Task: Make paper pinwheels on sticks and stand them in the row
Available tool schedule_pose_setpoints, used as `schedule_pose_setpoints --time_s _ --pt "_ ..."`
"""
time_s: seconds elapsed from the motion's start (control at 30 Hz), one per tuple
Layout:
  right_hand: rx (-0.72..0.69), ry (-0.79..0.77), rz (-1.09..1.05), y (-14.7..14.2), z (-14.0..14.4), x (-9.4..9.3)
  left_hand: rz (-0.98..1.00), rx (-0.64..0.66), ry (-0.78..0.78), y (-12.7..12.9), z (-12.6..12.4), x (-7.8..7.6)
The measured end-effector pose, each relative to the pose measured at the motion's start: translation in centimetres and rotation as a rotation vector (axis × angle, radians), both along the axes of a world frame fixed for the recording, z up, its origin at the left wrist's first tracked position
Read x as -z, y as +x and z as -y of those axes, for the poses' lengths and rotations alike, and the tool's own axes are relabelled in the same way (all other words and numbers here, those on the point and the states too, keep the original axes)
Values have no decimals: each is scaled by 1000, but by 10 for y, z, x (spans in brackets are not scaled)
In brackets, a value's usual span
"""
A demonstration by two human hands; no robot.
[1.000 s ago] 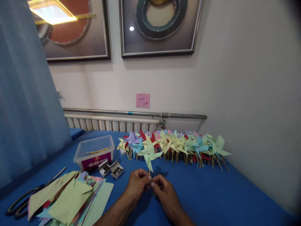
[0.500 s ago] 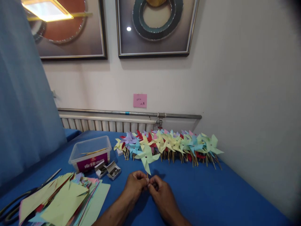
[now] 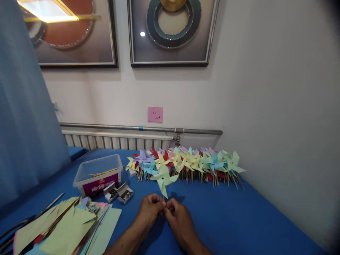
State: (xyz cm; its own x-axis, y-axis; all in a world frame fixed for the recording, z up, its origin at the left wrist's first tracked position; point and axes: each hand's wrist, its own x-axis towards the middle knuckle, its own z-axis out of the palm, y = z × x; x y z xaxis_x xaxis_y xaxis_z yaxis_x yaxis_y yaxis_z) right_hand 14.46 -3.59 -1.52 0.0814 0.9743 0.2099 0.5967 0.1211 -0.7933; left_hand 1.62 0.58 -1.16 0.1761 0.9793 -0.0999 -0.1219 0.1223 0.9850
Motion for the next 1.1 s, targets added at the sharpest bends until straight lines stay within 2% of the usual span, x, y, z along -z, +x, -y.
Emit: schedule_pose_setpoints --time_s 0.17,0.47,0.77,0.9,1.1 --pt "7 -6 36 -1 1 -2 -30 -16 -3 2 0 2" --pt "70 -75 57 -1 -1 -2 -265 -29 67 3 0 7" --pt "114 -76 84 13 -9 4 -429 26 169 -1 2 10" --pt "162 -23 114 26 -24 -5 -483 29 196 -1 4 6" --pt "208 72 118 31 -64 -22 -588 37 243 -2 8 -1"
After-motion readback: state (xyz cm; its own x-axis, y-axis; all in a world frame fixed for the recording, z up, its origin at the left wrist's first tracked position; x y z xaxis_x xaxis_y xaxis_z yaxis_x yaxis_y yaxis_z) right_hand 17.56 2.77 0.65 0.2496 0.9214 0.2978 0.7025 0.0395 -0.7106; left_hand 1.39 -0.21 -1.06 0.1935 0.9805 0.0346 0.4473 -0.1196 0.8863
